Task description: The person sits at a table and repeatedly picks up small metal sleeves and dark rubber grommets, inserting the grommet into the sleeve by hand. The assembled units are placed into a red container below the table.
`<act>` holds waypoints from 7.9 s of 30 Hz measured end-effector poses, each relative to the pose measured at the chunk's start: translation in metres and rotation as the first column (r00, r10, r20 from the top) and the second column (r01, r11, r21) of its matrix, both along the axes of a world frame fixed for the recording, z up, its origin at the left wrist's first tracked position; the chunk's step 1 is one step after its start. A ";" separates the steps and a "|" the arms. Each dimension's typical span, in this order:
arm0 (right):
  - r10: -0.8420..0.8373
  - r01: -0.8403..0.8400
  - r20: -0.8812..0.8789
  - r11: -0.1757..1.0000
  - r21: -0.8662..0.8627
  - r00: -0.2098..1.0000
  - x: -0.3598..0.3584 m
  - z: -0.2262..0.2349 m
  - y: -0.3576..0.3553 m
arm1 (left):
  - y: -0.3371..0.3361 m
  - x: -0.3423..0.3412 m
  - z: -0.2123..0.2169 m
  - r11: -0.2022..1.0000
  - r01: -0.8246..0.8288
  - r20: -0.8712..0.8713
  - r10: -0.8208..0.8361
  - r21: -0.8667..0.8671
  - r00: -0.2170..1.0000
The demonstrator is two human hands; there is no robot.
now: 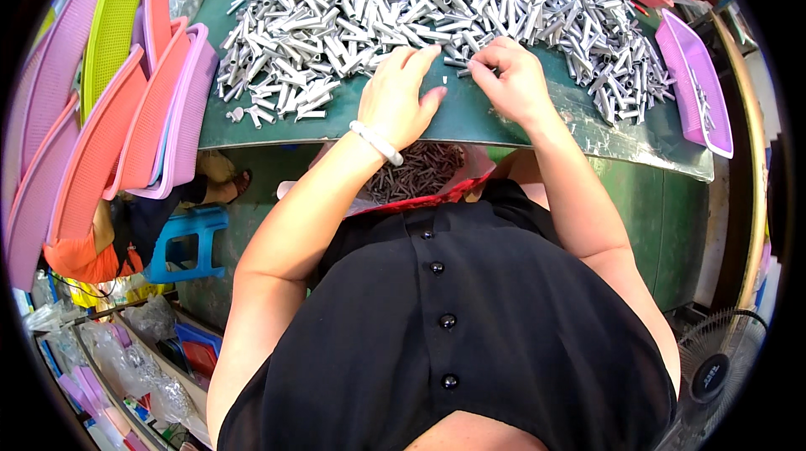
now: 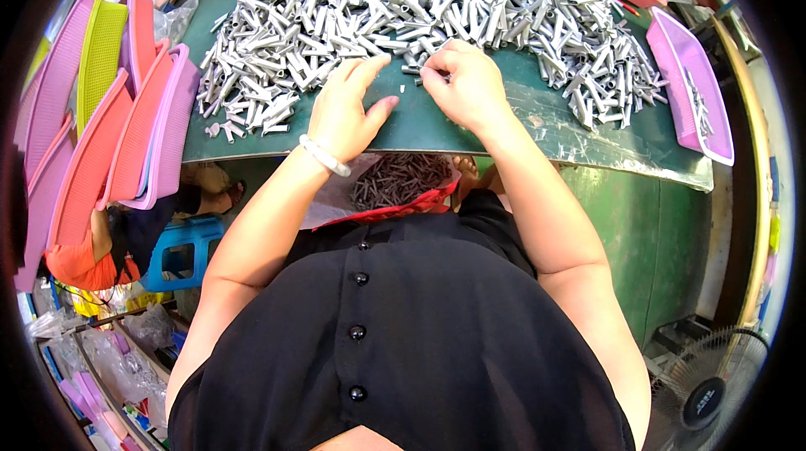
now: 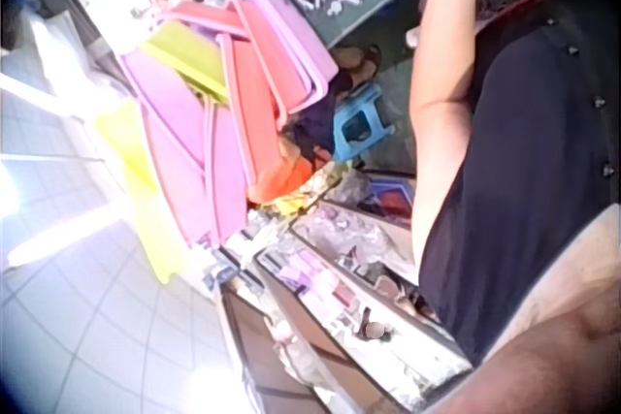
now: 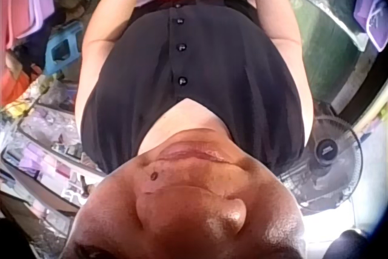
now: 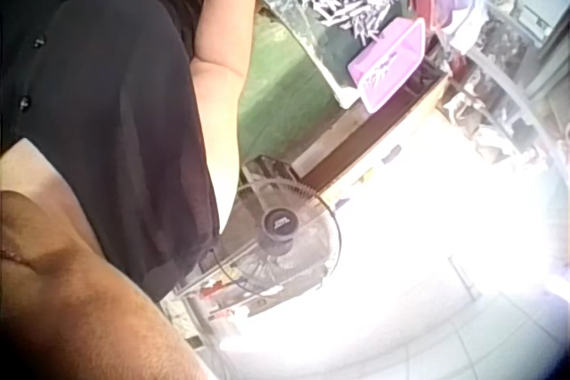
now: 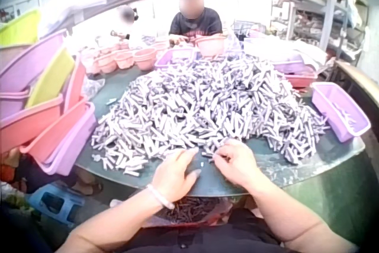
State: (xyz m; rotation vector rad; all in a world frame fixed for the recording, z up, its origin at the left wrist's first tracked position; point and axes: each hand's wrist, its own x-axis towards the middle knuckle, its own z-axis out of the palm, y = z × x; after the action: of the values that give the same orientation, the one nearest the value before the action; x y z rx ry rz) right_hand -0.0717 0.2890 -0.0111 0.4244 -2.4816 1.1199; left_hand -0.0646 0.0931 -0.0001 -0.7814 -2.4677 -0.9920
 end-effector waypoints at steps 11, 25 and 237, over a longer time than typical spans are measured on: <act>0.099 -0.087 0.100 0.990 -0.113 0.990 0.004 0.015 0.015 | 0.001 -0.006 0.000 0.976 0.161 -0.086 -0.150 0.146 0.985; -0.025 0.081 -0.138 0.904 0.420 0.990 -0.003 0.001 0.012 | -0.022 0.028 0.023 0.944 0.321 -0.033 -0.320 0.079 0.947; 0.207 -0.104 -0.305 0.941 0.321 0.930 0.035 -0.002 0.041 | 0.124 -0.085 0.060 0.525 0.409 0.336 -0.233 -0.747 0.913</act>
State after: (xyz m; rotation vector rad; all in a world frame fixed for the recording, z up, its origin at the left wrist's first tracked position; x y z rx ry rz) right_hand -0.0367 0.3297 -0.0136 0.8422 -2.3407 0.6512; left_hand -0.1492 0.2167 0.0600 -1.5308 -3.0051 0.0966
